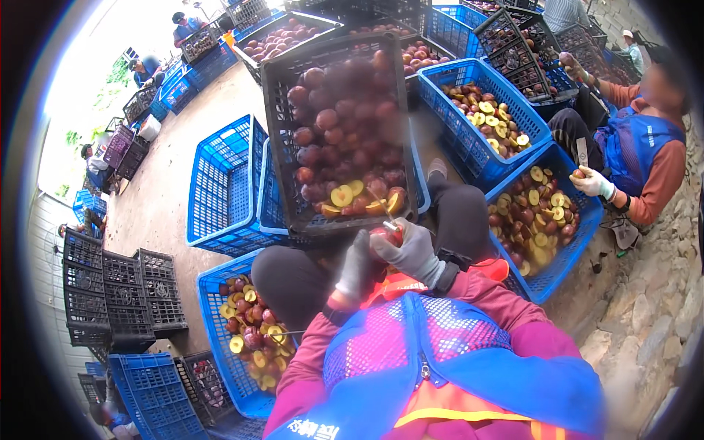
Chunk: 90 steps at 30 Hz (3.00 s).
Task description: The recorder is using a knife to cut plums in half and place them into blue plastic crates for sorting.
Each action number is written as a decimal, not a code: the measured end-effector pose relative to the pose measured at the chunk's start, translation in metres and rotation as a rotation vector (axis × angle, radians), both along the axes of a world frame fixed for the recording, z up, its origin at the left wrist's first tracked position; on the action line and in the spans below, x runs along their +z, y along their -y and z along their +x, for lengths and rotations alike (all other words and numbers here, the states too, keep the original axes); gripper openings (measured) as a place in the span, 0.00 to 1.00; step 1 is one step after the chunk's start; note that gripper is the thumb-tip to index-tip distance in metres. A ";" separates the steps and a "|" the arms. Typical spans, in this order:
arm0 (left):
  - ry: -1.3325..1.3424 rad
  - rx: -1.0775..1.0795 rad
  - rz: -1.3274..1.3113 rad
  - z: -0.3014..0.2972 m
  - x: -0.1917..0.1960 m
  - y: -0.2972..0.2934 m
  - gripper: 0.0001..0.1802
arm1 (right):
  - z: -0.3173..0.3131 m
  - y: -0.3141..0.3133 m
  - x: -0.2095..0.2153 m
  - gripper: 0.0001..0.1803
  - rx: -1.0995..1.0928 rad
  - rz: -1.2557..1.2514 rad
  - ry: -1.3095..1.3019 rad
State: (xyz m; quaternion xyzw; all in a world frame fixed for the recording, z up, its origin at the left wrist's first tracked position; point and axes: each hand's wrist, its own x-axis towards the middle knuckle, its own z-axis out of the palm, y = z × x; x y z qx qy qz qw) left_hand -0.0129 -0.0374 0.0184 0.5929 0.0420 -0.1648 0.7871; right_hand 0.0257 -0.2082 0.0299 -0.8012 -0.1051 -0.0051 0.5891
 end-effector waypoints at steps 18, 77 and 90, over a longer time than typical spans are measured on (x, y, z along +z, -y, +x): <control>0.107 0.133 0.358 -0.005 -0.018 -0.040 0.26 | 0.056 -0.006 0.005 0.24 0.214 0.824 -0.768; 0.054 -0.105 1.129 0.317 -0.181 -0.022 0.47 | 0.045 0.093 0.011 0.22 0.027 0.298 -0.732; 0.035 0.024 -0.182 0.135 0.049 0.005 0.23 | 0.043 0.085 0.043 0.27 0.036 0.439 -0.215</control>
